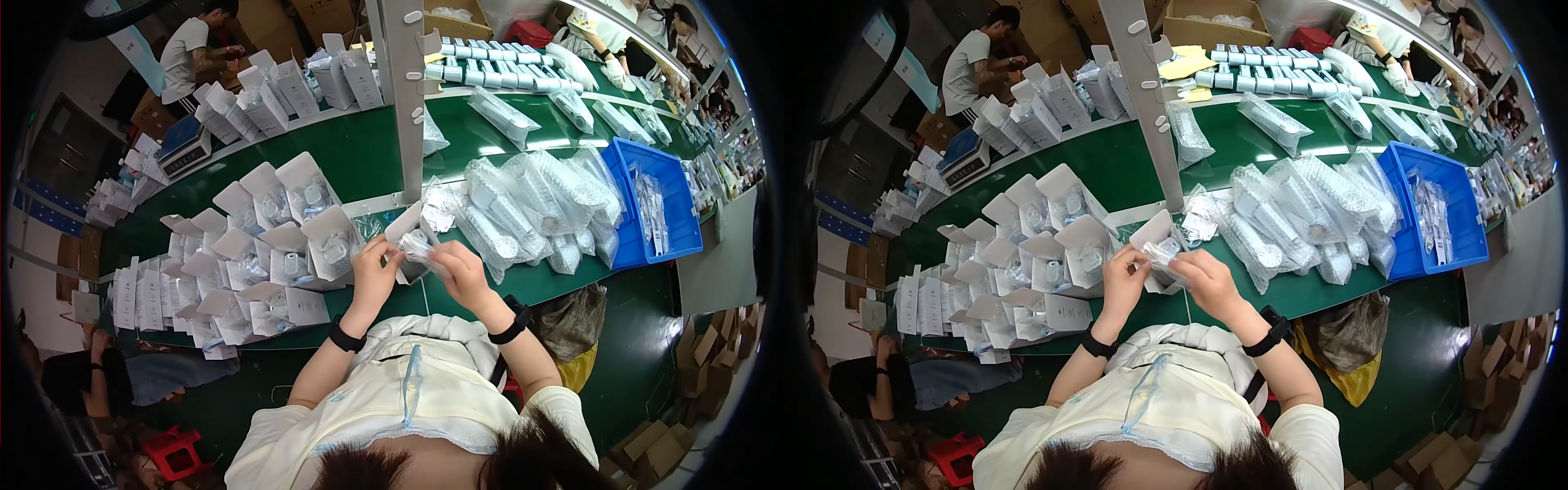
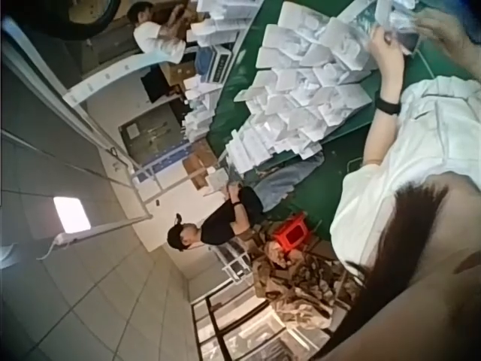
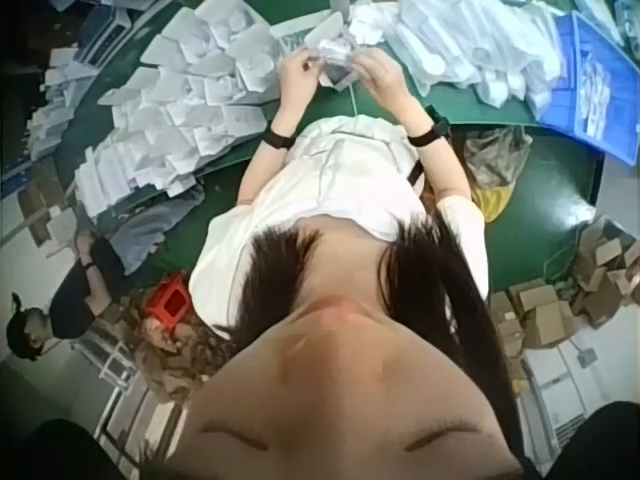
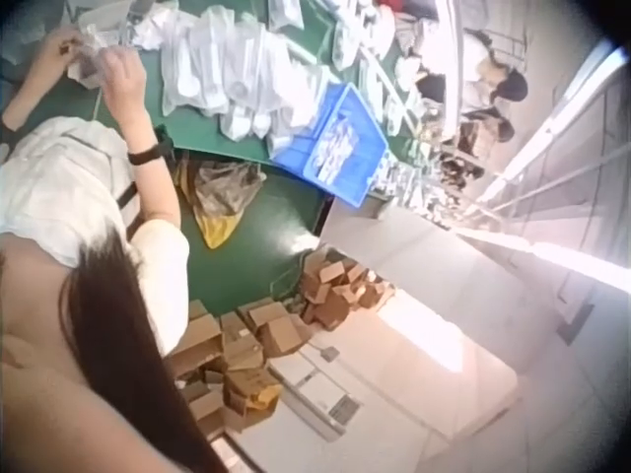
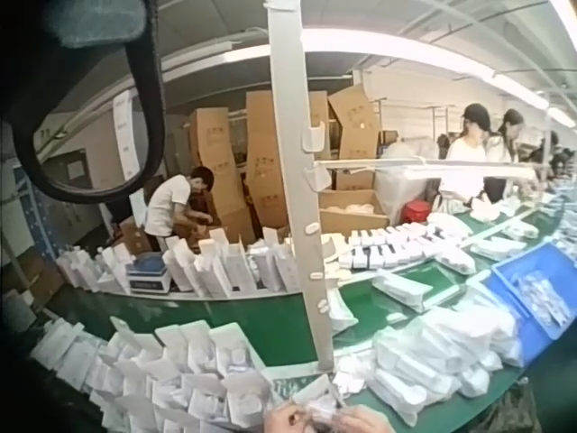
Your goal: The person packages electronic devices by placing a bubble-wrapped unit and a small plastic bag into a white cardboard box, repeating this for several units. After filling the boxes, the person gathers the remaining small plastic bags and places them into a blue bin.
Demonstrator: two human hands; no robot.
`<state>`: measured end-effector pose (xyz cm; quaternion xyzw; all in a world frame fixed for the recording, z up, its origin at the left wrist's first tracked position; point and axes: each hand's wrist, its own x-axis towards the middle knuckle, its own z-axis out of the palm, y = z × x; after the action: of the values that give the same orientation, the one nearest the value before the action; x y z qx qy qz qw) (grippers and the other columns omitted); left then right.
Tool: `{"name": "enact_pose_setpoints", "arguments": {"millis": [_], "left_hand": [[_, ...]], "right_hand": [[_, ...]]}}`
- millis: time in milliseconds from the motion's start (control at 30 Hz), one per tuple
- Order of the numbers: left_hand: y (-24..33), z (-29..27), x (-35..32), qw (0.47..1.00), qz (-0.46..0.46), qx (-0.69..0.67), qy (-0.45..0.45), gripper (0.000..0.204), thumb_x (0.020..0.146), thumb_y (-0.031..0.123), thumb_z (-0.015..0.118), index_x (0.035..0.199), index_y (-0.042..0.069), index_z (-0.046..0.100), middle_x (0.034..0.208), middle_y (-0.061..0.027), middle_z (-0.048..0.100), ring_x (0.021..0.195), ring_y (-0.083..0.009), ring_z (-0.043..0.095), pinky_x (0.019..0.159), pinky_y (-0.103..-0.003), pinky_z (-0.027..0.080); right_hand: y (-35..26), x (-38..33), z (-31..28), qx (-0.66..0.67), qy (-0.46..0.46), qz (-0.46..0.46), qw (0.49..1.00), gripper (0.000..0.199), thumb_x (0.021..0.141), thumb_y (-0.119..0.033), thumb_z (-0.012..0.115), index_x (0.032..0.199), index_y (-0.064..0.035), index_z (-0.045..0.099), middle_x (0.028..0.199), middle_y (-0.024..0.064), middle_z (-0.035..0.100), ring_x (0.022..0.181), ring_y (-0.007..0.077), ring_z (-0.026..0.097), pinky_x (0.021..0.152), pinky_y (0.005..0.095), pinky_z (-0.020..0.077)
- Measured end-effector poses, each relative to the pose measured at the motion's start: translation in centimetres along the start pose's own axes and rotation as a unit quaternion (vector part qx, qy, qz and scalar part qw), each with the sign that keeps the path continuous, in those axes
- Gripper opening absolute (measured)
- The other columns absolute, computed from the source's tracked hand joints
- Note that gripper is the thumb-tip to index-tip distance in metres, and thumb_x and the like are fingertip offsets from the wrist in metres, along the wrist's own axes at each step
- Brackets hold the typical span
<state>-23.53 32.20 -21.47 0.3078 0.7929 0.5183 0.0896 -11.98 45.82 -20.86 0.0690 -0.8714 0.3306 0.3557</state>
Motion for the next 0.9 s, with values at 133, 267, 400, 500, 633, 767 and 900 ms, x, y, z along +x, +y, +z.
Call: {"name": "enact_pose_setpoints", "arguments": {"millis": [133, 267, 400, 500, 633, 767, 900], "left_hand": [[-0.6, 0.3, -0.4, 0.999, 0.016, -0.023, 0.017, 0.01, 0.071, 0.001, 0.062, 0.075, -0.003, 0.054, 0.083, -0.0092, 0.056, 0.054, -0.0133, 0.047, 0.049, -0.023, 0.035], [-0.1, 0.0, 0.4, 0.999, -0.009, -0.038, -0.016, 0.01, 0.074, 0.002, 0.061, 0.077, -0.002, 0.053, 0.092, -0.0117, 0.056, 0.058, -0.0185, 0.049, 0.053, -0.026, 0.038], [-0.8, 0.3, 0.3, 0.998, 0.006, -0.053, -0.024, 0.009, 0.077, 0.003, 0.058, 0.08, -0.002, 0.051, 0.099, -0.0146, 0.056, 0.067, -0.0254, 0.053, 0.06, -0.03, 0.042], [-0.8, 0.4, -0.4, 0.999, 0.004, -0.053, 0.005, 0.008, 0.078, 0.002, 0.056, 0.08, -0.002, 0.05, 0.099, -0.0152, 0.055, 0.074, -0.0282, 0.054, 0.063, -0.032, 0.043], [-0.4, 1.4, -0.5, 0.997, 0.016, -0.031, 0.07, 0.007, 0.079, 0.001, 0.054, 0.081, -0.002, 0.049, 0.095, -0.0155, 0.054, 0.081, -0.0311, 0.055, 0.066, -0.033, 0.043], [1.4, 1.9, -1.3, 0.993, 0.002, 0.015, 0.121, 0.006, 0.079, 0.001, 0.054, 0.081, -0.002, 0.05, 0.088, -0.0145, 0.057, 0.078, -0.0288, 0.057, 0.065, -0.03, 0.044], [3.0, 1.3, -3.8, 0.986, -0.112, -0.01, 0.121, 0.007, 0.078, 0.0, 0.055, 0.084, -0.002, 0.053, 0.084, -0.0128, 0.06, 0.076, -0.0219, 0.059, 0.067, -0.026, 0.044]], "right_hand": [[0.9, 1.4, -1.8, 0.088, 0.075, 0.029, 0.993, 0.036, 0.058, 0.009, 0.057, 0.091, -0.0053, 0.06, 0.087, 0.0079, 0.056, 0.07, 0.0256, 0.056, 0.06, 0.0309, 0.0476], [1.2, 3.2, -2.6, 0.107, -0.116, -0.002, 0.988, 0.035, 0.061, 0.011, 0.053, 0.09, -0.0051, 0.062, 0.09, 0.0081, 0.058, 0.078, 0.0265, 0.055, 0.067, 0.0329, 0.0468], [0.9, 4.8, -0.8, -0.051, -0.196, -0.138, 0.969, 0.027, 0.065, 0.0, 0.055, 0.09, -0.0073, 0.062, 0.086, 0.0055, 0.058, 0.09, 0.0239, 0.053, 0.081, 0.037, 0.041], [-0.9, 5.5, -1.6, -0.152, -0.331, -0.036, 0.931, 0.023, 0.068, -0.017, 0.058, 0.089, -0.0092, 0.063, 0.086, 0.0038, 0.057, 0.097, 0.0215, 0.049, 0.092, 0.0422, 0.032], [0.1, 3.1, -0.7, -0.18, -0.368, -0.082, 0.909, 0.031, 0.068, -0.026, 0.061, 0.093, -0.0084, 0.061, 0.092, 0.0039, 0.054, 0.096, 0.0227, 0.049, 0.093, 0.0469, 0.0295], [1.2, 2.6, -1.0, -0.133, -0.367, -0.12, 0.913, 0.034, 0.07, -0.02, 0.059, 0.101, -0.0069, 0.057, 0.097, 0.0066, 0.054, 0.098, 0.0249, 0.049, 0.094, 0.048, 0.0289], [2.4, 2.1, -3.1, 0.027, -0.225, -0.149, 0.962, 0.04, 0.069, -0.015, 0.061, 0.107, -0.0066, 0.051, 0.102, 0.0113, 0.053, 0.101, 0.0259, 0.047, 0.093, 0.0447, 0.0325]]}}
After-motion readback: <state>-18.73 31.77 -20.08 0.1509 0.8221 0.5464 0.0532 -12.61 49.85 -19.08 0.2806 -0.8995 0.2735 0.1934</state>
